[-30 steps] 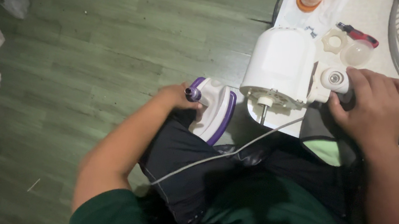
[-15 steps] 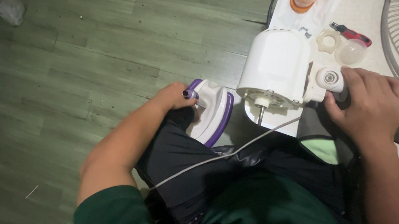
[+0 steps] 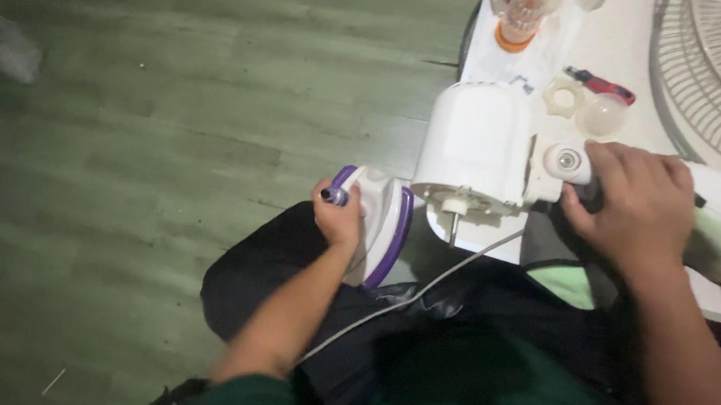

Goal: The person disassembles a white electric fan by removing the front grille and wiping the motor housing with a cloth. They use a screwdriver to loosen screws on the motor casing and handle a small bottle of lubricant.

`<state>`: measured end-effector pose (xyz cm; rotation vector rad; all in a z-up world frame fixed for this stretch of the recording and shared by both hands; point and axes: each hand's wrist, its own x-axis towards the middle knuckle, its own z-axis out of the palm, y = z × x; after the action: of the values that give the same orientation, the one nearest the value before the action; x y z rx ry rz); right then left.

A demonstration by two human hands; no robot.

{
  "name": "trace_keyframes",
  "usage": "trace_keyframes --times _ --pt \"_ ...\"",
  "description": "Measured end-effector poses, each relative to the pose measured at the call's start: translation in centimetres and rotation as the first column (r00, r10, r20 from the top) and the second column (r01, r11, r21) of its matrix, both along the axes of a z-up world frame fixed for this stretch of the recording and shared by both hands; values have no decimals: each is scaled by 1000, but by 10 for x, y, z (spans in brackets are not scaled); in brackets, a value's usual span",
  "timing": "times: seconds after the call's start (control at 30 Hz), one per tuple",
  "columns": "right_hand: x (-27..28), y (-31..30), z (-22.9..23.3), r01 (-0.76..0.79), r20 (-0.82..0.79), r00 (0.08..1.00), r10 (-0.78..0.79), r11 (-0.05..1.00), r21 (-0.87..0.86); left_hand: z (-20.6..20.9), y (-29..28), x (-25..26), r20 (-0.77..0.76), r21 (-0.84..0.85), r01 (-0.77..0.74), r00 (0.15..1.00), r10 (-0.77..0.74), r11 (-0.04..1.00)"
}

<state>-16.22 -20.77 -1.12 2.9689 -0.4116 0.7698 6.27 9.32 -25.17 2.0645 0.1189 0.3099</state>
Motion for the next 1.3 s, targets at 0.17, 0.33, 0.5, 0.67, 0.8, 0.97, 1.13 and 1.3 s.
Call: trace_keyframes --times 0.17,0.33,0.5,0.67,0.8,0.97,1.13,1.3 --pt "6 3 10 -1 -4 1000 2 999 54 -21 -24 17 89 -109 -245 963 255 963" --pt "10 2 17 -29 2 1000 29 999 32 -18 -11 16 101 -149 -90 989 105 985" --pt "11 0 18 -45 11 999 45 998 34 -4 -5 15 165 -126 38 986 -17 991" --pt "11 0 20 -60 21 998 59 998 31 2 -2 13 -39 -73 32 999 -35 997" --pt "9 0 19 -84 51 995 80 993 79 -1 -25 1 135 -87 -205 967 215 975" --pt "-3 -7 9 -182 183 974 135 947 266 19 -75 -32 -795 -480 -495 595 -119 725" --pt "-11 -10 1 -127 170 982 85 959 253 112 -85 -82 -96 -461 198 958 -271 865" --pt "-16 -9 0 -43 152 988 13 979 198 217 -80 -81 360 -116 620 754 -549 776"
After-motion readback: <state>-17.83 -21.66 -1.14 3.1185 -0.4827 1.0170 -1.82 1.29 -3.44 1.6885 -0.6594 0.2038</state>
